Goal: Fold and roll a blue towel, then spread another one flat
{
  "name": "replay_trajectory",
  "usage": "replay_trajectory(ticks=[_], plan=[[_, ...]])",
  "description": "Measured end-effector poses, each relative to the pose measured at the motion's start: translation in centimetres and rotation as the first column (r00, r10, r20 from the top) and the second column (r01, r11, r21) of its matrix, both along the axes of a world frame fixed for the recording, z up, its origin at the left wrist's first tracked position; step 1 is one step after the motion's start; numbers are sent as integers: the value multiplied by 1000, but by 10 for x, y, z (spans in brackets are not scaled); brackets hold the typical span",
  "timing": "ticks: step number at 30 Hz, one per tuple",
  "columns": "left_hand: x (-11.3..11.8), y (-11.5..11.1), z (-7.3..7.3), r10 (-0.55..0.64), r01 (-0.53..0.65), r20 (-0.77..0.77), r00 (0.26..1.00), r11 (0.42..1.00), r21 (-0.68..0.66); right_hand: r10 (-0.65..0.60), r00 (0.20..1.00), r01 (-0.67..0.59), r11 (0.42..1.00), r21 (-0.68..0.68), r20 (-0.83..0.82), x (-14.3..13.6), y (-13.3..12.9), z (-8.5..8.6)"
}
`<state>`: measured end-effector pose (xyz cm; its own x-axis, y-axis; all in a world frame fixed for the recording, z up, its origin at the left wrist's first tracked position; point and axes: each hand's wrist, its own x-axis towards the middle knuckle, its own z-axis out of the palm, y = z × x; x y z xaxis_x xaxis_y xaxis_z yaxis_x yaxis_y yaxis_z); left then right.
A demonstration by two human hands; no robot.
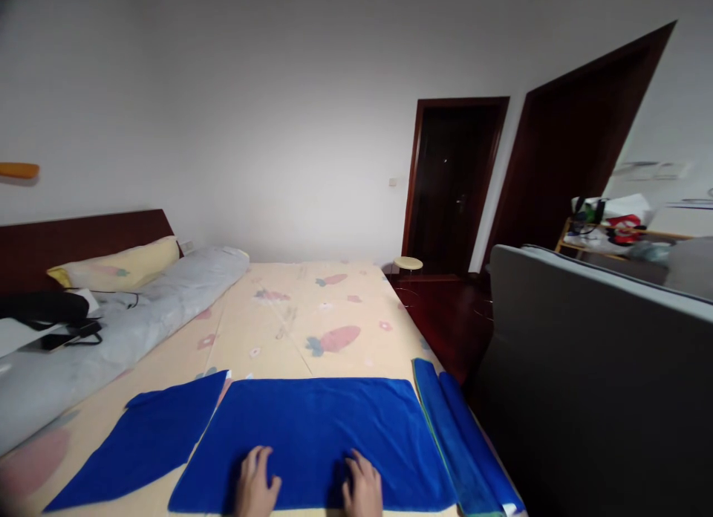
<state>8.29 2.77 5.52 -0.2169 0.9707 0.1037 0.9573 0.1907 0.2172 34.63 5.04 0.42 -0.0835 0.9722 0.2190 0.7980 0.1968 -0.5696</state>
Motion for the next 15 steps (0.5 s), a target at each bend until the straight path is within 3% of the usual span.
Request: replay_trajectory(ticks=[3, 6, 8, 10, 15], plan=[[68, 10, -5, -193, 203, 111, 975, 976, -83, 192, 976, -191, 981, 19, -102, -51, 4, 16], [91, 9, -21, -273, 308, 199, 941, 936, -173, 226, 973, -228, 972, -46, -45, -60, 1, 15], [79, 3, -29, -275, 312, 193, 942, 929, -199, 200, 979, -196, 977, -88, 48, -41, -3, 5], [52, -5, -32, -218, 243, 132, 967, 944, -221, 134, 983, -125, 989, -78, 126, -6, -8, -9], [-45, -32, -34, 113, -126, -94, 989, 982, -144, -87, 973, 86, 996, 18, 214, 99, -28, -43]])
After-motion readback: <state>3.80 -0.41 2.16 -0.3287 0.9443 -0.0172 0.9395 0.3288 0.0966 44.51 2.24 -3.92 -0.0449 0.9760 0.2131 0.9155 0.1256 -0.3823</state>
